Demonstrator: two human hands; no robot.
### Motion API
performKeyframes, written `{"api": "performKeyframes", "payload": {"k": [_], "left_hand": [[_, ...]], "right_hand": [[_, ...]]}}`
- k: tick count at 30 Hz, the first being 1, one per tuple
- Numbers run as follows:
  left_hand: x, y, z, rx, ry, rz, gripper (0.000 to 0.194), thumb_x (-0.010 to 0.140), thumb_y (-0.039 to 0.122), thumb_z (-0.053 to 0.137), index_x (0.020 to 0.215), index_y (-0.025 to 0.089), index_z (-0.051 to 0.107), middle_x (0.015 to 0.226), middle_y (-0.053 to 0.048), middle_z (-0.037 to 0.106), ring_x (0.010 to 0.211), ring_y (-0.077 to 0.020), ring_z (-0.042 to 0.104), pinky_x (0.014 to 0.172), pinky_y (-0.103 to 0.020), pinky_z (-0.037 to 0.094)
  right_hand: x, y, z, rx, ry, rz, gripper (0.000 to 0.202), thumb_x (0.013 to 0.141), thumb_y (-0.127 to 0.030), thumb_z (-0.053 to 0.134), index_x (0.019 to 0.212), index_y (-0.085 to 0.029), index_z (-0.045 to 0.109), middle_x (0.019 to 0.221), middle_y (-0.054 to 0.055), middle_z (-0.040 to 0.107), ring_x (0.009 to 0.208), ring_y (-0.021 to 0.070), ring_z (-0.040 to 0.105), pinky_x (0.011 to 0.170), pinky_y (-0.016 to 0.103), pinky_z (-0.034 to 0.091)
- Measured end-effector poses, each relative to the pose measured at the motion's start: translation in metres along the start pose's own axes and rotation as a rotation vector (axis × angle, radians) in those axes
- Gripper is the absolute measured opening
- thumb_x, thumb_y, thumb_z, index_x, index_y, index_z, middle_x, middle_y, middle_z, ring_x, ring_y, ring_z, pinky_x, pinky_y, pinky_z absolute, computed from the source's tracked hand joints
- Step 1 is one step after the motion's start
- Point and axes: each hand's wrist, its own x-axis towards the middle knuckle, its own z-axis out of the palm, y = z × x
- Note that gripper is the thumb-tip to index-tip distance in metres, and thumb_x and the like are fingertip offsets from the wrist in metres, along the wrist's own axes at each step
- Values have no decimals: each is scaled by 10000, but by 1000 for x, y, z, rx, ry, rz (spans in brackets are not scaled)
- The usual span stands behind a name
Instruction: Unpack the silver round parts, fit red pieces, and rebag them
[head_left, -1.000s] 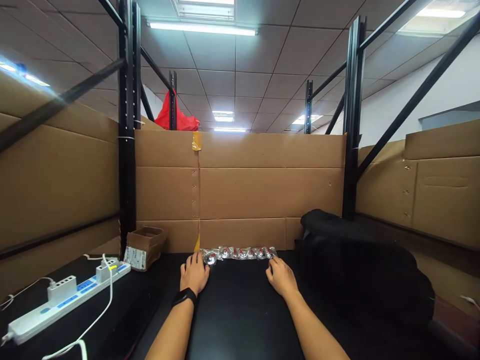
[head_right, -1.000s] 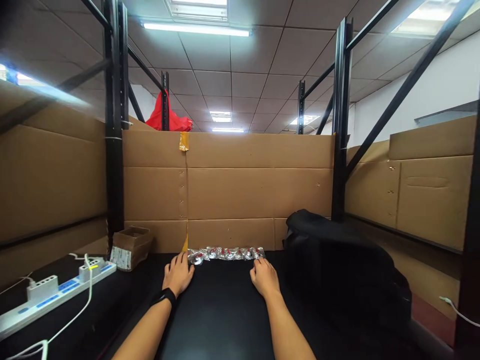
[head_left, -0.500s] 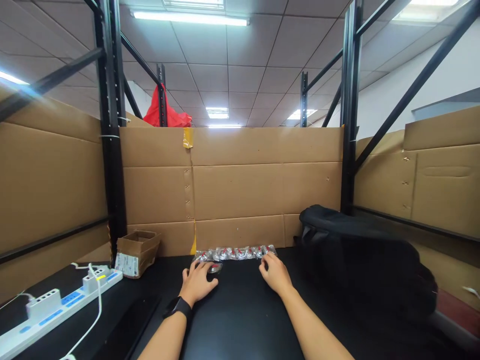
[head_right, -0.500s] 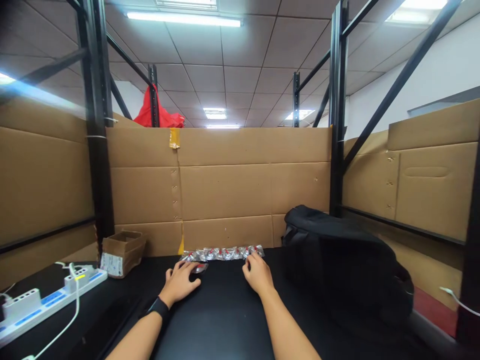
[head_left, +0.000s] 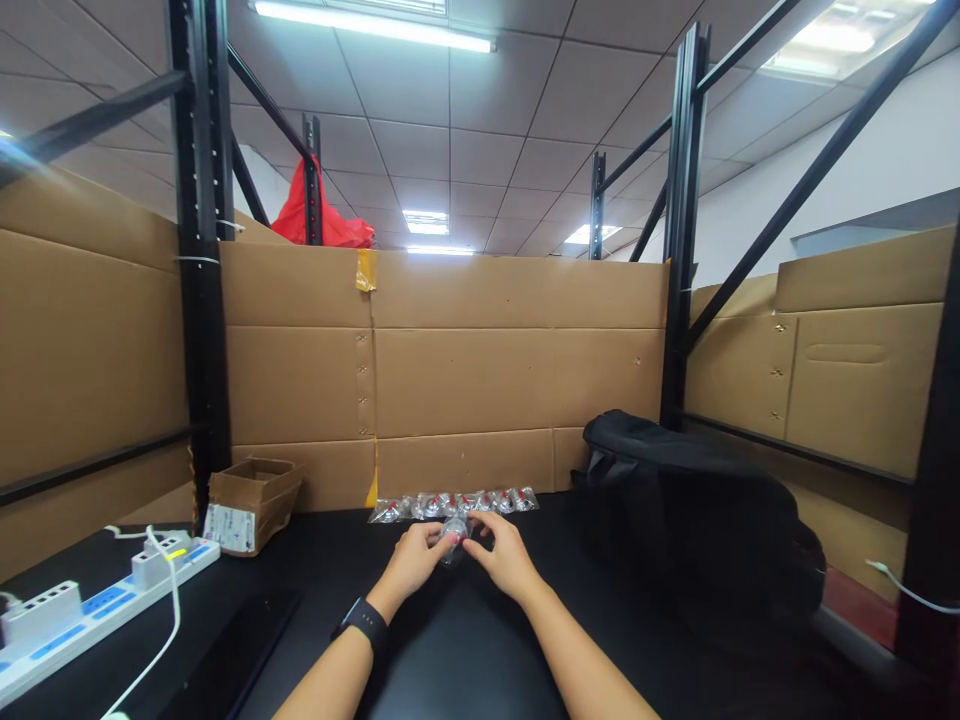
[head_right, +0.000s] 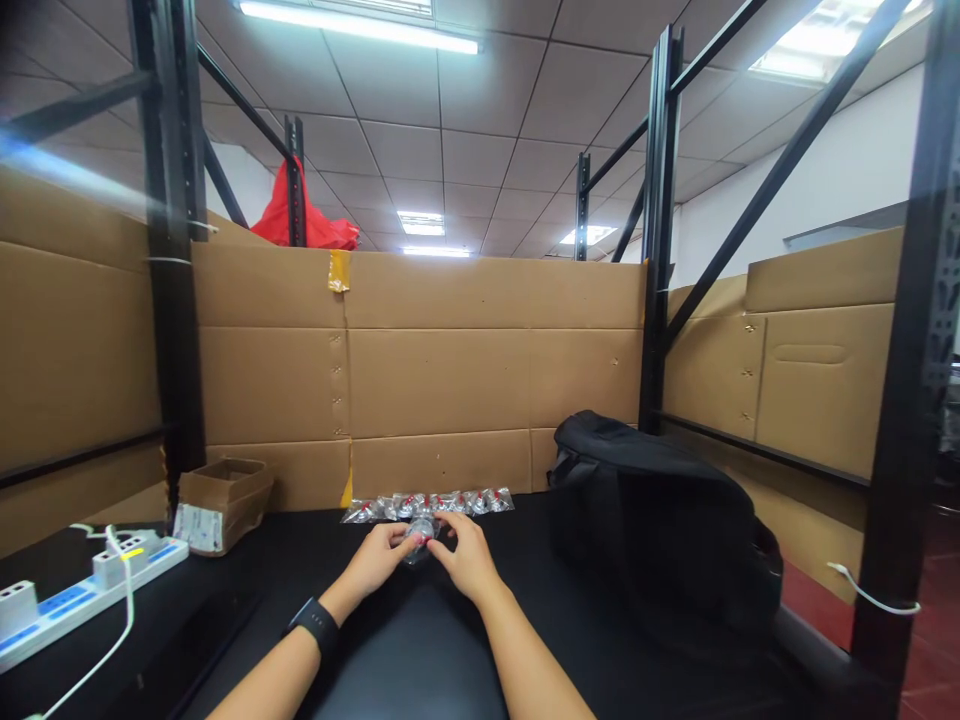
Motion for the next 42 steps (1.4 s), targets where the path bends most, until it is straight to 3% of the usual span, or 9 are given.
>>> {"api": "performKeyframes", "payload": {"k": [4,8,14,17,26,31,34,38,42], "left_hand": [[-1,1,1,-66,-64,30,517,809,593,611,1002,139,765,977,-91,773,925,-240,683,823,-285,493],[-2,6,-2,-39,-68,42,535,865,586,519,939,128,785,891,-67,768,877,-229,659,799,-286,487],[-4,9,-1,-133,-62,8,525,860,543,540,914,89,796,798,-73,759,814,-236,646,808,-330,489],[-4,11,0,-161,-44,-8,490,849,499,563,946,77,793,864,-98,772,860,-252,664,845,-353,495],[-9,12,-23,95,140,-8,356,858,477,586,954,212,802,1049,-50,775,1056,-246,653,946,-312,450],[-10,21,-22,147,196,208,288,851,441,639,864,206,805,939,-65,783,923,-229,682,901,-329,466],[-8,26,-17,26,300,245,283,831,452,667,843,198,794,913,-72,782,893,-233,692,875,-342,491],[-4,29,-17,-122,397,221,326,849,478,635,863,183,774,939,-76,782,902,-228,705,864,-322,502],[-6,17,-33,113,560,-21,299,893,459,567,991,232,736,933,-52,778,938,-240,696,889,-360,445]], "right_hand": [[2,9,-1,156,-59,86,286,764,-371,766,955,-162,726,780,35,720,693,166,645,680,269,506],[-1,12,-6,224,-62,145,320,803,-435,719,961,-157,734,690,27,717,607,161,649,629,272,508],[1,3,-17,159,-1,13,217,810,-395,718,890,-211,801,929,72,780,882,243,719,885,382,529],[2,0,-18,128,5,-54,183,830,-365,702,844,-209,797,930,72,757,883,224,691,872,369,523],[-6,5,-26,-23,-231,-42,102,762,-169,688,763,-202,784,1060,48,648,945,167,620,822,272,478],[-4,7,-28,7,-177,34,102,805,-201,623,777,-176,718,772,12,676,746,150,615,757,274,480],[-4,11,-22,101,-148,95,224,752,-251,710,962,-184,670,828,7,678,707,140,602,706,267,493],[-4,18,-13,169,-199,117,378,733,-291,749,1079,-196,631,913,23,677,738,140,609,727,279,509],[-5,21,-11,105,-181,135,372,752,-292,732,1094,-197,623,884,14,655,713,137,585,714,278,501]]}}
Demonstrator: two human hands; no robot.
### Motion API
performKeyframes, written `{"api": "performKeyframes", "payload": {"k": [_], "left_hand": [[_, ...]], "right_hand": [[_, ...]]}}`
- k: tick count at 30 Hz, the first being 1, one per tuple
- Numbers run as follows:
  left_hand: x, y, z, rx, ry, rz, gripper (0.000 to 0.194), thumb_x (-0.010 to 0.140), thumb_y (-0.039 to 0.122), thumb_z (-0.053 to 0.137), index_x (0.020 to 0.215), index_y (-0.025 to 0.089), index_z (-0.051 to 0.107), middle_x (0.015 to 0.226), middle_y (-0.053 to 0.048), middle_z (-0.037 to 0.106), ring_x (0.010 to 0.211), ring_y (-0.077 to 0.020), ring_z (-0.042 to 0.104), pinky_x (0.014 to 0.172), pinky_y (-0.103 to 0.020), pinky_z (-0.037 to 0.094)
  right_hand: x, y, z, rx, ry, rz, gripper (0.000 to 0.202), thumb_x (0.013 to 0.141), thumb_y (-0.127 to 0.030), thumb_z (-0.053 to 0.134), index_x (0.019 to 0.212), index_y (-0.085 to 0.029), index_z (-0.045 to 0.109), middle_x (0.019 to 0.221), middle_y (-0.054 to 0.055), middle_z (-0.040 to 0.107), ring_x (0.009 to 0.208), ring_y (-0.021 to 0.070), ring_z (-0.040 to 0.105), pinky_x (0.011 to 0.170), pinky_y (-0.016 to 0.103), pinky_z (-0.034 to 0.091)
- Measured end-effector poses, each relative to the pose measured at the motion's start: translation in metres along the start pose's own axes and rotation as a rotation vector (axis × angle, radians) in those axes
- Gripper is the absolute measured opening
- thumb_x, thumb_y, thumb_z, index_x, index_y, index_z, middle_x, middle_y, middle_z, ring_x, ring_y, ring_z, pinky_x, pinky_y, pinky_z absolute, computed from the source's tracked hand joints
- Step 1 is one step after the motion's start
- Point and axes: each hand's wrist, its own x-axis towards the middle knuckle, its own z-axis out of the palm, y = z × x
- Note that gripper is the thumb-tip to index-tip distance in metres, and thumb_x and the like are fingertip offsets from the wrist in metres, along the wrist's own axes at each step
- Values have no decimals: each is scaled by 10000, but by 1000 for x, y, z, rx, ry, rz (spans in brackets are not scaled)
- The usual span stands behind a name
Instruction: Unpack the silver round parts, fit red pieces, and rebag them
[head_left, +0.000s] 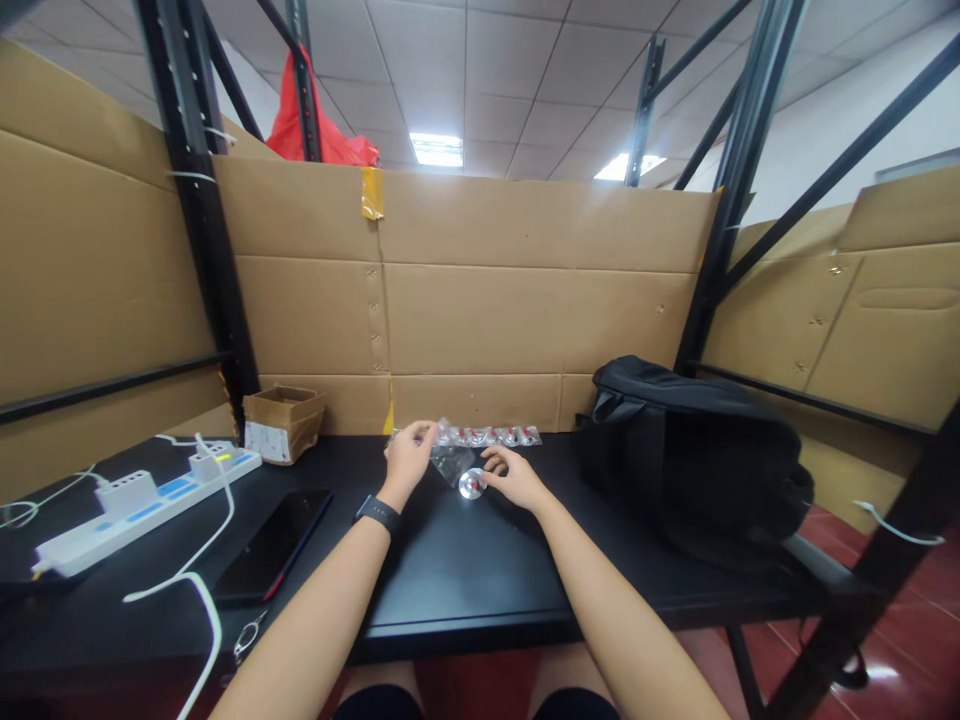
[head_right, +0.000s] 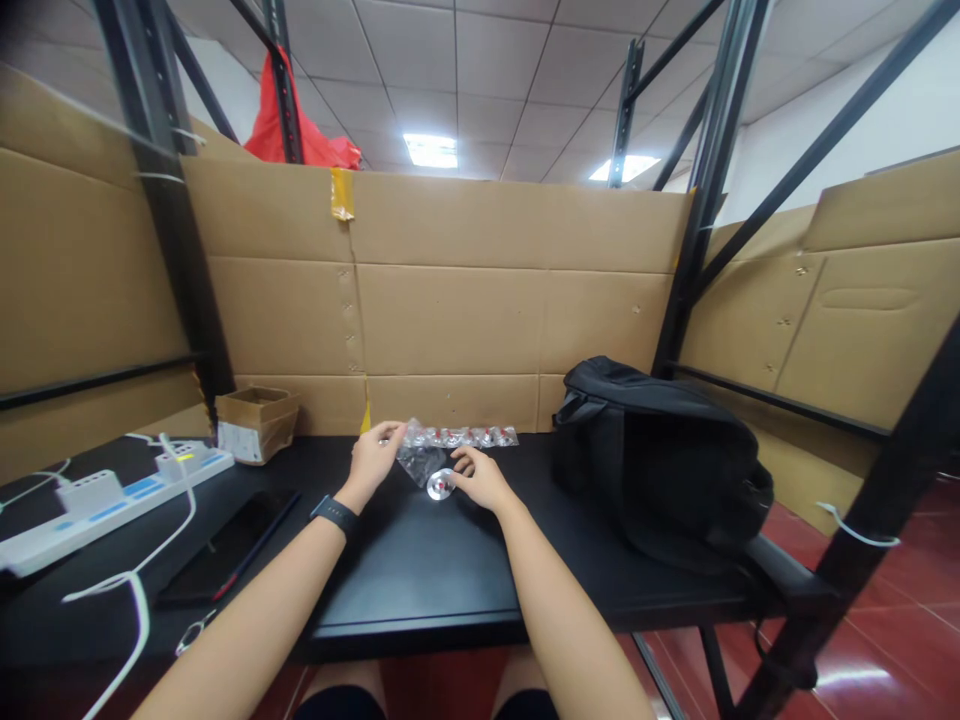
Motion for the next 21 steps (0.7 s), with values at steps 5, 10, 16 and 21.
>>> {"api": "performKeyframes", "payload": {"k": [5,10,16,21], "left_hand": [[11,-36,-34,585,65,-196,256,904,347,515,1074,256,683,878,-102,748,993,-319,646,906,-477,325],[14,-56,-58,763,345,-269,331,938,270,405,1183,202,617,1065,-157,690,1064,-329,566,874,-476,328],[11,-54,-44,826,146,-111,395,935,302,395,1259,191,591,1296,-182,575,1175,-342,494,914,-491,373],[14,-62,-8,802,-369,70,536,951,431,371,1452,259,459,1550,-128,415,1378,-343,369,1055,-588,308]], "right_hand": [[-2,-2,-4,-167,41,-8,271,755,-267,728,1014,-203,684,927,24,652,780,151,568,768,288,477],[-4,-6,-5,-209,-4,-2,179,782,-272,703,946,-203,725,943,42,675,848,177,597,811,307,478],[-3,-10,-6,-221,56,16,171,762,-238,701,926,-197,726,936,42,684,840,173,601,813,304,481],[-4,-14,-8,-227,70,28,164,754,-215,692,914,-198,725,939,41,685,846,173,610,819,303,484]]}}
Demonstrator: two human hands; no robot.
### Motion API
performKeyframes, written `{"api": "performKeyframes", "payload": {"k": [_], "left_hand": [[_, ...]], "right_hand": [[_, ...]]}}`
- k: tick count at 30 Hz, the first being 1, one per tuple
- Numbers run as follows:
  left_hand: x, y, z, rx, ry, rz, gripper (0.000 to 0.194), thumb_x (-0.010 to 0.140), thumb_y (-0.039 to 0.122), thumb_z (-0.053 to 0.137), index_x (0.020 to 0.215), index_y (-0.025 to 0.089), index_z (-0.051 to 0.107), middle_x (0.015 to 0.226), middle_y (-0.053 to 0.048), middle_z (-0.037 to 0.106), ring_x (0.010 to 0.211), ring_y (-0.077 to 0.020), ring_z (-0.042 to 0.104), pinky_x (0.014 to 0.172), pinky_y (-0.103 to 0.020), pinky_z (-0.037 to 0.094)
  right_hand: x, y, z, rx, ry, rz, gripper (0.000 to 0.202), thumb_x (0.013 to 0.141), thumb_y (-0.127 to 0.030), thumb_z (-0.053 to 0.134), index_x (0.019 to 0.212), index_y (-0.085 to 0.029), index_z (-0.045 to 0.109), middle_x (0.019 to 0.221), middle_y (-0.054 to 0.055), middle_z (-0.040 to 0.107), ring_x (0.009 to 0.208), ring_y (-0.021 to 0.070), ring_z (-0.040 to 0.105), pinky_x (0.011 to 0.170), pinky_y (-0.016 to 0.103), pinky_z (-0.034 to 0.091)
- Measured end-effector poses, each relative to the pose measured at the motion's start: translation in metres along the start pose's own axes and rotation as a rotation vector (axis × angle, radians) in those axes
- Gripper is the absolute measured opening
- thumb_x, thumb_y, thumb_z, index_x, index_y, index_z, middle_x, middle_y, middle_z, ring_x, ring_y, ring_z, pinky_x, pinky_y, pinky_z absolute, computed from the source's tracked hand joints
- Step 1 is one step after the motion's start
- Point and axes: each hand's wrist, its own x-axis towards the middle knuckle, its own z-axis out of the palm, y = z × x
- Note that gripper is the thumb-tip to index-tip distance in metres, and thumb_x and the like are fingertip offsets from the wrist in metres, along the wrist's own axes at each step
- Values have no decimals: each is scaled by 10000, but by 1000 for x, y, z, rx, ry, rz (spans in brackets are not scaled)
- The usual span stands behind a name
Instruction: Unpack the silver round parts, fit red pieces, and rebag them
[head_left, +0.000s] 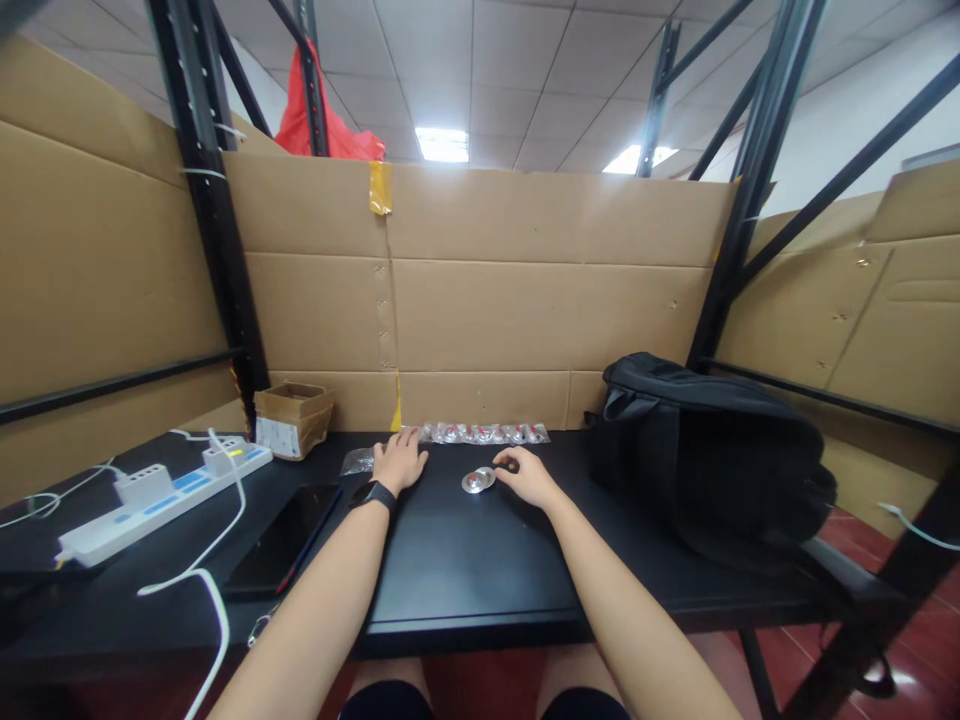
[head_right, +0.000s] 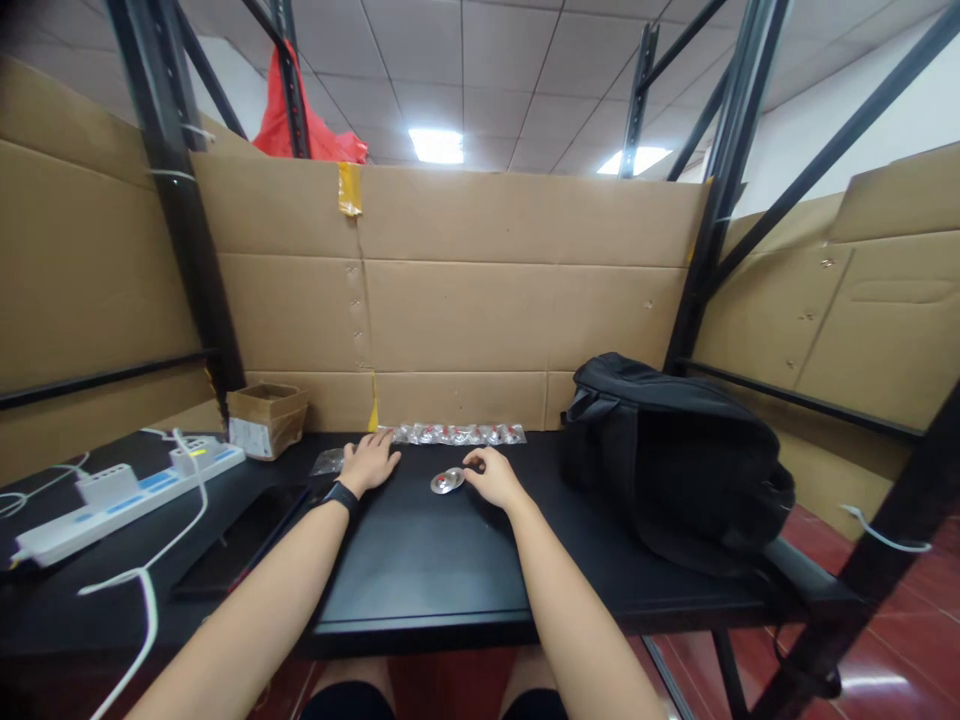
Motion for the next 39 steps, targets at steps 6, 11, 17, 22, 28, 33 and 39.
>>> {"api": "performKeyframes", "payload": {"k": [6,11,17,22,28,33,39], "left_hand": [[8,-3,16,29,-12,-79,635,937,491,351,1523,246,377,1536,-137,441,1401,-383,345,1068,-645,275],[8,-4,13,43,40,-25,626,956,457,309,1544,243,336,1605,-101,331,1473,-335,237,1111,-625,235],[6,-12,10,15,8,-98,645,923,465,380,1522,225,378,1475,-158,512,1417,-381,316,1071,-675,243],[4,-12,9,-29,-6,-79,589,946,491,329,1501,309,409,1568,-106,399,1462,-363,251,1089,-670,212],[-2,-1,5,44,107,-145,516,920,279,384,1411,280,540,1401,-176,559,1329,-385,405,1050,-631,237],[-8,-4,2,80,164,-221,421,885,247,431,1225,157,661,1289,-244,613,1344,-394,385,1034,-603,245],[-9,-10,-5,55,215,-253,358,886,140,403,1131,140,664,1122,-222,698,1194,-351,516,1026,-579,243]], "right_hand": [[0,4,-2,-11,-7,24,178,748,-204,690,923,-200,724,953,45,680,860,177,610,830,309,485],[0,4,-4,-19,6,37,186,741,-204,689,923,-193,727,954,50,679,869,180,613,836,311,488],[-2,4,-7,-11,1,51,177,746,-195,691,920,-194,723,966,56,682,881,188,625,853,328,499],[-2,4,-8,-9,12,52,173,739,-184,697,908,-196,726,954,56,679,879,191,626,852,335,503],[-2,4,-9,-7,-4,66,175,733,-189,698,905,-195,728,950,56,683,882,194,628,849,332,499],[0,11,-9,3,7,56,186,735,-203,688,917,-192,725,959,60,684,881,196,624,844,331,490],[2,19,-7,10,4,43,191,741,-225,685,924,-198,728,968,59,695,867,199,621,831,331,488]]}}
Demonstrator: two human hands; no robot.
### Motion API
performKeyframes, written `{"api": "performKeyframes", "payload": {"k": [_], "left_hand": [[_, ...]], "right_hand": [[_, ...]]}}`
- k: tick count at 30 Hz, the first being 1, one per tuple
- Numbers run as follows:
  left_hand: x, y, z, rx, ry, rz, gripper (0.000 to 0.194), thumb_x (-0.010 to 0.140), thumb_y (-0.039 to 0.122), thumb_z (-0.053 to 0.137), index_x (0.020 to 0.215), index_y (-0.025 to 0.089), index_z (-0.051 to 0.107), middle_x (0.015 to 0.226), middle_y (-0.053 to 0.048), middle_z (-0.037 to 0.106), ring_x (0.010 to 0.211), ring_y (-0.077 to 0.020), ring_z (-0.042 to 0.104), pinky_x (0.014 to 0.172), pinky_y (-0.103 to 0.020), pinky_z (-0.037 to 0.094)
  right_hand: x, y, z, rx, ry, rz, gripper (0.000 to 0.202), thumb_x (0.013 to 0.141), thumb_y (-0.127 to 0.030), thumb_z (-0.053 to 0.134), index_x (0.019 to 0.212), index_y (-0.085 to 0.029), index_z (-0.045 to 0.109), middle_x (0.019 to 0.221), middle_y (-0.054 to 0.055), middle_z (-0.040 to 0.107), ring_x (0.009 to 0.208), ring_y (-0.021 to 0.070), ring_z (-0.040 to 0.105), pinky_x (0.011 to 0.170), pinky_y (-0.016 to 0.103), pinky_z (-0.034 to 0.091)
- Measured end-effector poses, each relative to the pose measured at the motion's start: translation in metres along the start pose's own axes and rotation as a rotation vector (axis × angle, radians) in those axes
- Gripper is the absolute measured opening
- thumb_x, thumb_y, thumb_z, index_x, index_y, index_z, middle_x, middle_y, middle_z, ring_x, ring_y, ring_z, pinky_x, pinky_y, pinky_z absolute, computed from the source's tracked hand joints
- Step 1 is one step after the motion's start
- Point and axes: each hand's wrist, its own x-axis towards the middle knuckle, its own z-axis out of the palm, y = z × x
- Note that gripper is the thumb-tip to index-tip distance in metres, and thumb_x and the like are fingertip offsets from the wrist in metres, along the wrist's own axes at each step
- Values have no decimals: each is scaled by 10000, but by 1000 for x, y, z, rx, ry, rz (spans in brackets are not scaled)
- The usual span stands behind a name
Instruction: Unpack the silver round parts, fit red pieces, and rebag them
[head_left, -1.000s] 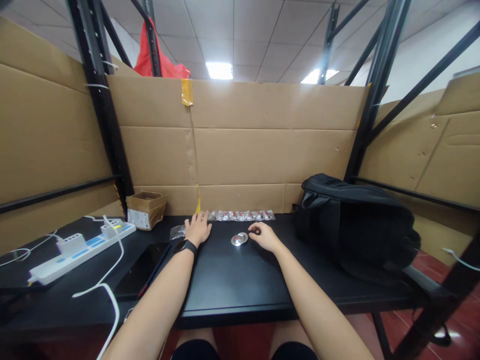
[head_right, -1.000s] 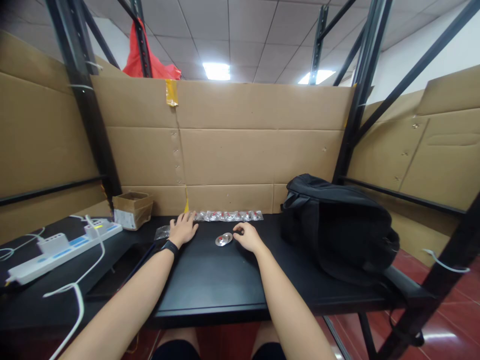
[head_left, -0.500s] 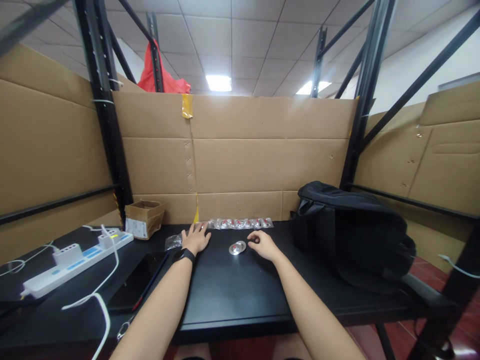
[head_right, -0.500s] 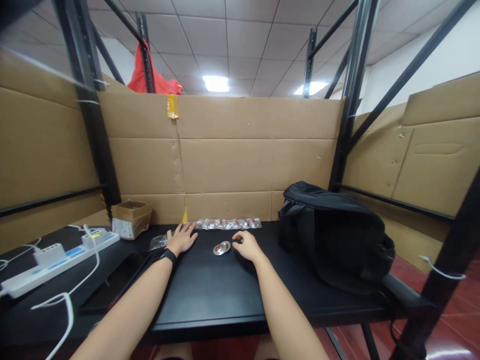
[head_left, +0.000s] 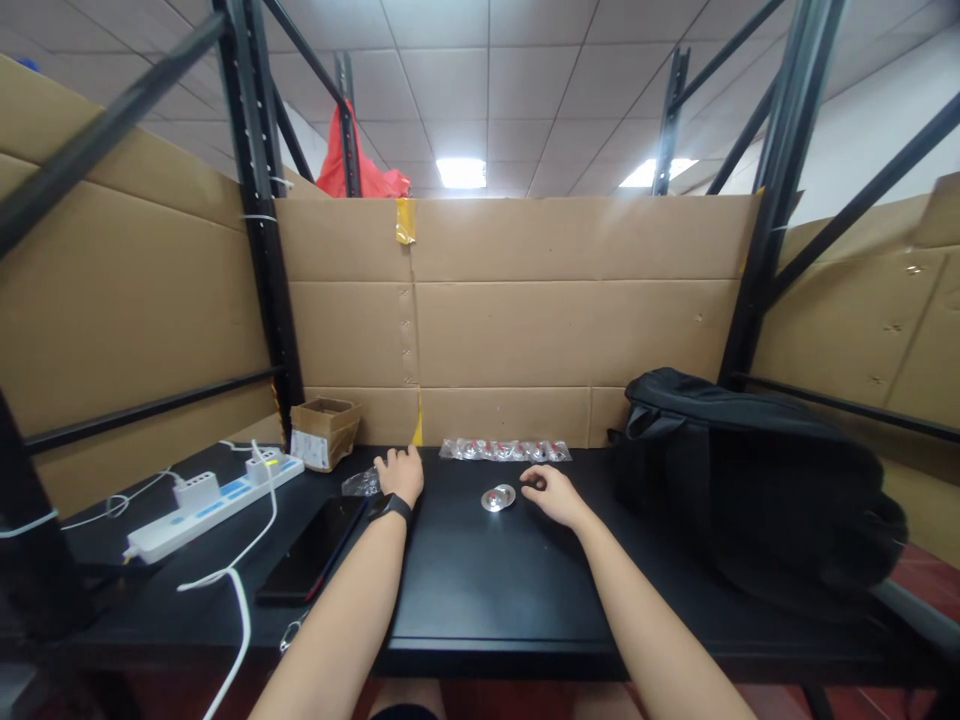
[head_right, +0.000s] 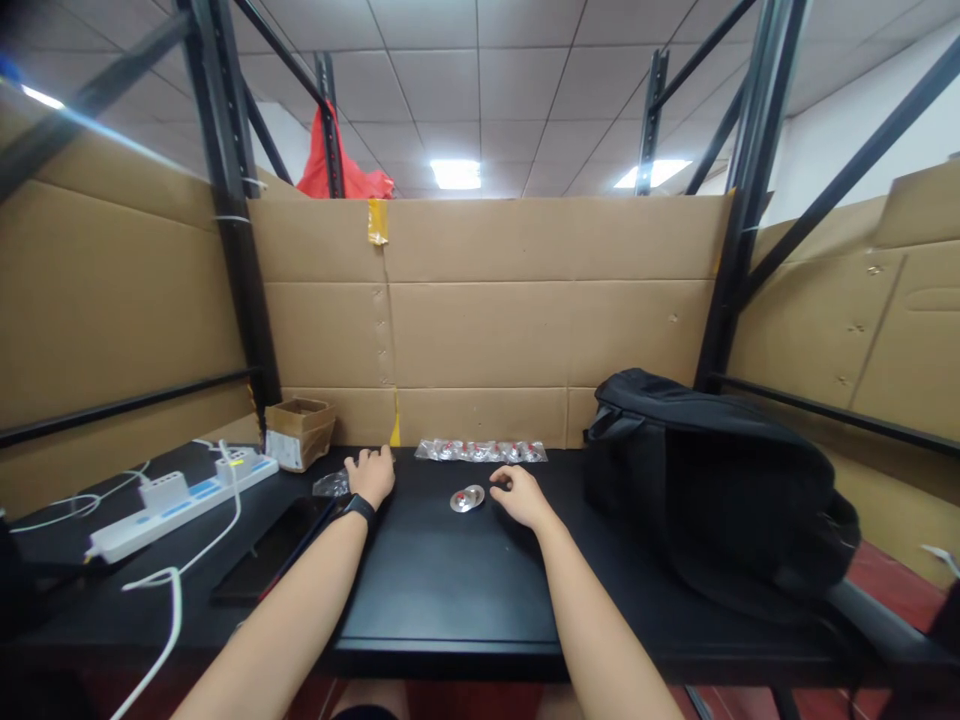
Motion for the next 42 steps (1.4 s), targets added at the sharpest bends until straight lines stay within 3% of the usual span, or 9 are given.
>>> {"api": "performKeyframes", "payload": {"k": [4,9,16,19,22,26,30,36,42], "left_hand": [[2,0,-10,-74,35,1,367,913,123,387,1149,196,657,1159,-166,709,1234,-298,508,1042,-567,228],[7,10,-28,-412,80,1,333,985,324,409,1212,300,650,1248,-77,695,1267,-261,531,1041,-507,311],[-7,50,-23,-1084,-249,390,348,831,381,679,1132,207,688,1099,-89,753,994,-222,709,921,-339,515],[-17,70,-18,-1240,-399,385,558,707,388,811,1191,165,645,971,-110,767,833,-222,735,803,-346,566],[-22,78,-18,-1346,-473,328,683,606,391,890,1187,152,623,910,-111,770,809,-233,741,777,-358,581],[-21,74,-24,-1487,-600,207,593,603,418,894,1066,137,654,921,-122,773,836,-236,742,797,-369,583],[-18,65,-26,-1546,-667,168,479,658,422,865,989,114,710,955,-136,769,852,-217,731,828,-347,569],[-15,61,-21,-1312,-419,271,396,730,437,786,981,131,773,979,-121,777,902,-242,721,840,-339,551],[-18,71,-30,-1152,-245,293,405,705,374,804,1063,188,766,827,-69,788,797,-240,736,786,-328,554]], "right_hand": [[0,-1,-1,2,23,-11,186,744,-230,676,921,-199,727,956,54,696,862,197,615,839,333,485],[0,-5,-3,3,30,-33,180,746,-242,667,913,-200,720,946,47,695,853,193,610,831,331,486],[-2,-28,5,94,82,-148,369,773,-273,681,1137,-208,678,1009,58,683,801,173,606,793,320,513],[-4,-41,8,159,74,-222,503,816,-292,672,1315,-266,611,1196,86,660,801,166,635,754,311,534],[-4,-48,8,209,41,-270,305,845,-335,669,1136,-268,733,1158,78,699,846,193,674,766,325,546],[-1,-43,6,389,90,-143,236,811,-417,708,899,-210,781,882,79,762,782,241,719,776,374,569],[3,-34,2,561,81,-60,233,751,-396,730,859,-192,762,889,75,764,732,242,735,758,386,584],[0,-32,-4,229,23,-117,169,739,-186,592,722,-201,759,852,48,774,852,225,722,861,359,551],[-5,-42,4,245,75,-139,193,766,-281,667,938,-194,676,915,37,747,805,191,688,778,311,535]]}}
